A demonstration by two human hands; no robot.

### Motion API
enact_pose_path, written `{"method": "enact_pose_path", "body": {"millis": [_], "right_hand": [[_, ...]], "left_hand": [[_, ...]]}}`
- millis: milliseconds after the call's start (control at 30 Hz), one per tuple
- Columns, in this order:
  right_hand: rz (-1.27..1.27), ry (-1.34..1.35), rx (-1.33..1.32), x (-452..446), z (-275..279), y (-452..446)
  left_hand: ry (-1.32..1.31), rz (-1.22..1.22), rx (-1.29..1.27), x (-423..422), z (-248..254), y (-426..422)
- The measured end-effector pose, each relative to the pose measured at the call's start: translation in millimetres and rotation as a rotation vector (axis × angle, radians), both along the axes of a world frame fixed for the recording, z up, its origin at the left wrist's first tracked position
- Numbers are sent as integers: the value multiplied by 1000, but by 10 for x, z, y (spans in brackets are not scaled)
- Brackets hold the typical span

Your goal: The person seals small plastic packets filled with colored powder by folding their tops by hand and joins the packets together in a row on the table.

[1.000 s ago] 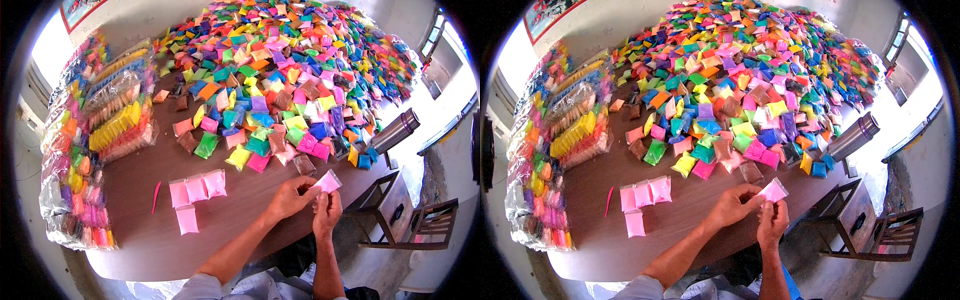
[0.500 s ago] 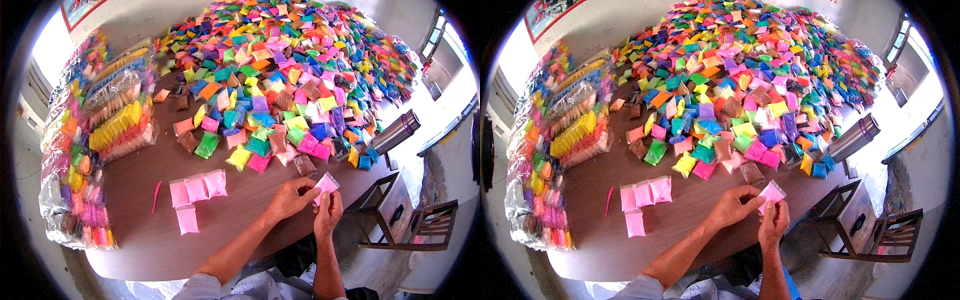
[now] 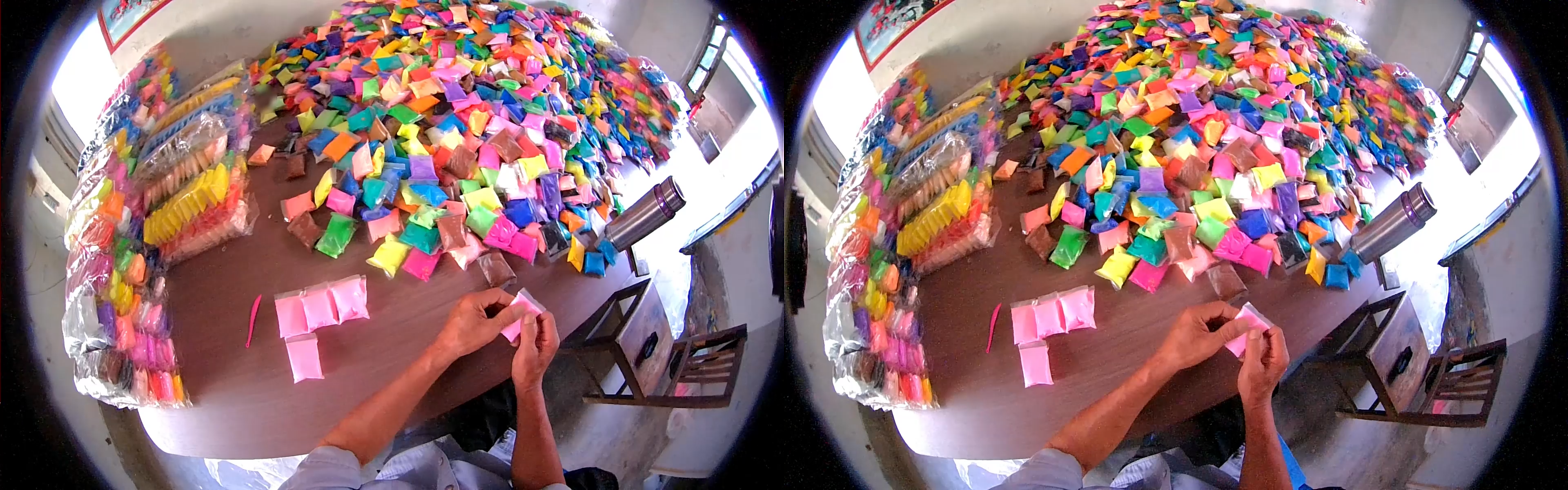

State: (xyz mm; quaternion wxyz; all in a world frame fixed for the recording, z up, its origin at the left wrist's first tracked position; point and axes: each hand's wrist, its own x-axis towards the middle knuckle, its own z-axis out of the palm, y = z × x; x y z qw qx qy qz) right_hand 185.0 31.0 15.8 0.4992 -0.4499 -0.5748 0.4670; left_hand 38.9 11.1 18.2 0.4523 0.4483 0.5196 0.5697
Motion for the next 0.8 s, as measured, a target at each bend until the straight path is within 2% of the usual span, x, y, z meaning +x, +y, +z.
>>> {"method": "enact_pose_path", "body": {"millis": [100,233,567,633,800], "right_hand": [[33,-137,86,72,-133,10],[32,-116,82,36,-99,5],[-18,-103,77,58,-92,-4],[-34,-95,107,54,-90,-3],[5,-48,-9,33,-38,-16]], "left_hand": [[-13,48,46,16,-67,27],[-43,36,110,-20,-65,19],[-37,-4,83,29,-25,-2],[99,-18,24,23,-37,3],[145,20,4,5,34,-24]]}}
